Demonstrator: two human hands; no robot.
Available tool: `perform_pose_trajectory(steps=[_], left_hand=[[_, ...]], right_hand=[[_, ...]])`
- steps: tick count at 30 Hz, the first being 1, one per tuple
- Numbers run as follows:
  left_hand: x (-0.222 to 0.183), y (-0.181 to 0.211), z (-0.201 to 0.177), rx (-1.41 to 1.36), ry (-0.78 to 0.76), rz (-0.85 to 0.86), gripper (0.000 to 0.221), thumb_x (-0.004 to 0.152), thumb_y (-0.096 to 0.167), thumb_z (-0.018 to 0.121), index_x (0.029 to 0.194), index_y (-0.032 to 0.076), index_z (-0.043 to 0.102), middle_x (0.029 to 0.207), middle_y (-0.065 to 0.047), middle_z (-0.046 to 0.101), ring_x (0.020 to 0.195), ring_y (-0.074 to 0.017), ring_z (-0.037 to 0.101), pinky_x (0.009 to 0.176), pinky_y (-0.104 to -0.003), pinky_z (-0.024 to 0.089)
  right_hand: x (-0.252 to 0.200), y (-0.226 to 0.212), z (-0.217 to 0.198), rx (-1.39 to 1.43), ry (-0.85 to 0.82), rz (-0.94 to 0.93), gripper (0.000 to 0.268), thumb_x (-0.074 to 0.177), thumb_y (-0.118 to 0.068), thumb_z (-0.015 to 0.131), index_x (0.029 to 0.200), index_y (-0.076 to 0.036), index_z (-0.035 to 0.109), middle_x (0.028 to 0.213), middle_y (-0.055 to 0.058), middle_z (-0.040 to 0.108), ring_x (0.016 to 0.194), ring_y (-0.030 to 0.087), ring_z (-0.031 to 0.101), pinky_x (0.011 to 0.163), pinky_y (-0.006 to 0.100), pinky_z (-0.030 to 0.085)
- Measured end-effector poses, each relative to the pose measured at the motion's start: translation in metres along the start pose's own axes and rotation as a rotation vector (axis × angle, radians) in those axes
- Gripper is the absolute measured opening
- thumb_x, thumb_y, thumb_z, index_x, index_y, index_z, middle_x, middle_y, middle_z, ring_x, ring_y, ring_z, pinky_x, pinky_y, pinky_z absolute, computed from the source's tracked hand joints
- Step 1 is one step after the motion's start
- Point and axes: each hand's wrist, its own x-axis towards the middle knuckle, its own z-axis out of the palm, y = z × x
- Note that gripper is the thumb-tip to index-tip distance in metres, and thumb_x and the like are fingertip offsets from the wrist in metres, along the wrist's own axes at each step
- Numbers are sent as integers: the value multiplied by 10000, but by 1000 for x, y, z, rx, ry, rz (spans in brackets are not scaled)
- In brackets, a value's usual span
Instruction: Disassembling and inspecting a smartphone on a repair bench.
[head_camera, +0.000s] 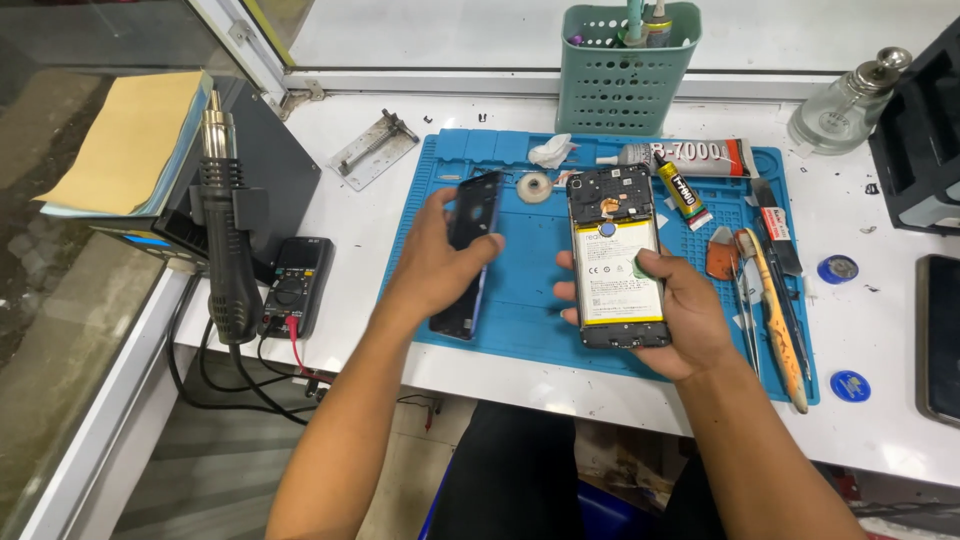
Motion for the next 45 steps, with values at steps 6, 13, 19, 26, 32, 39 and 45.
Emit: perform_pose_trajectory(steps=[6,13,19,26,32,39,45], left_hand=[[51,-13,63,-893,-272,64,755,850,353,575,1479,-45,447,1341,-257,604,1107,-345,684,896,-455,632],[62,47,63,-1339,-358,-137,365,758,85,560,1105,-27,561,1094,-284,733,926,-390,752,783,-517,633],[114,-14,88,-1140,-279,-50,248,864,112,704,1084,21,633,906,-213,750,756,-325,780,604,-498,677],[98,-5,85,-987,-310,-15,232,888,137,717,1084,33,648,844,-159,743,737,-259,774,621,-399,679],[91,-2,104,-935,-273,85,283,952,245,703,1114,33,607,834,-146,723,736,-221,757,632,-368,672],[73,11,100,-722,-181,149,436,951,300,667,1230,-13,548,905,-145,687,812,-188,693,757,-359,609],[71,7,46,-138,-242,134,394,875,239,721,1174,-15,690,900,-180,706,866,-302,689,808,-477,541]], right_hand=[[6,1,3,-13,125,-71,690,868,-221,439,1534,-95,311,1396,358,539,1115,529,628,914,699,515],[26,9,-45,33,223,-154,692,901,-188,497,1570,-111,340,1347,290,579,1084,469,660,927,671,531],[23,7,-39,29,262,-151,684,922,-174,482,1589,-110,346,1290,267,605,1059,418,672,953,637,541],[19,3,-24,-18,312,-165,668,948,-149,498,1600,-94,359,1261,225,615,1046,337,672,937,544,568],[19,7,-23,-62,329,-205,632,958,-121,508,1576,-59,393,1293,244,615,1089,326,661,933,538,573],[16,6,-12,-53,345,-233,604,951,-89,521,1544,-22,431,1274,270,630,1056,319,675,881,530,599],[17,9,-29,-45,346,-276,635,929,-100,539,1548,-26,417,1233,246,651,995,300,704,844,464,629]])
